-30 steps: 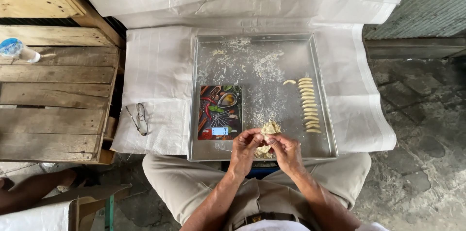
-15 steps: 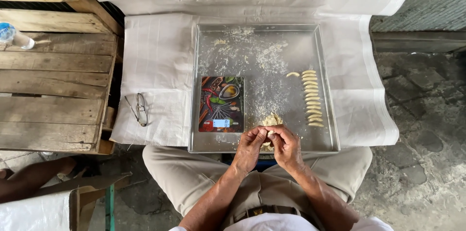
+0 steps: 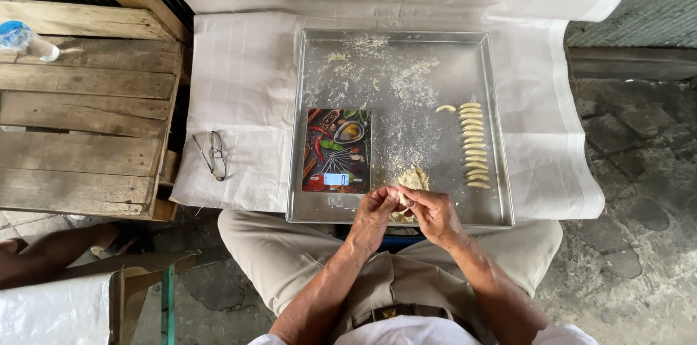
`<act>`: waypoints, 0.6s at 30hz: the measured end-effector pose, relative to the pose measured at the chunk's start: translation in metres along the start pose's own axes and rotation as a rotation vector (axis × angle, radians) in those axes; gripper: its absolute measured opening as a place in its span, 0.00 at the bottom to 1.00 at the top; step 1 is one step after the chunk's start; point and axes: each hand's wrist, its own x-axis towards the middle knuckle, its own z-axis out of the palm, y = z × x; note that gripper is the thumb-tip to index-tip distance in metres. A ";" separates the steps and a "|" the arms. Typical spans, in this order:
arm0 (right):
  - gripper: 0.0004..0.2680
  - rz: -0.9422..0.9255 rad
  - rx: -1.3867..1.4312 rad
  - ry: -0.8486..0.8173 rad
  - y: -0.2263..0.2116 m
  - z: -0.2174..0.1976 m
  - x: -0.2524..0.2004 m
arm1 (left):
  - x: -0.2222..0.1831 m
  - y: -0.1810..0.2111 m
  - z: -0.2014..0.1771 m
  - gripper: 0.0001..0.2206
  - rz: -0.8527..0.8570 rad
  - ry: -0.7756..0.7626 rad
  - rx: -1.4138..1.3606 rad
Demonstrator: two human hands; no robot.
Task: The person is weighing small pieces of dough on a digital scale and then rolling them by hand into crescent shapes, which are then lined up on a metal baking tray.
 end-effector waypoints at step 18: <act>0.10 -0.245 -0.413 0.180 0.001 0.014 -0.003 | -0.003 0.018 0.010 0.10 -0.063 0.033 0.263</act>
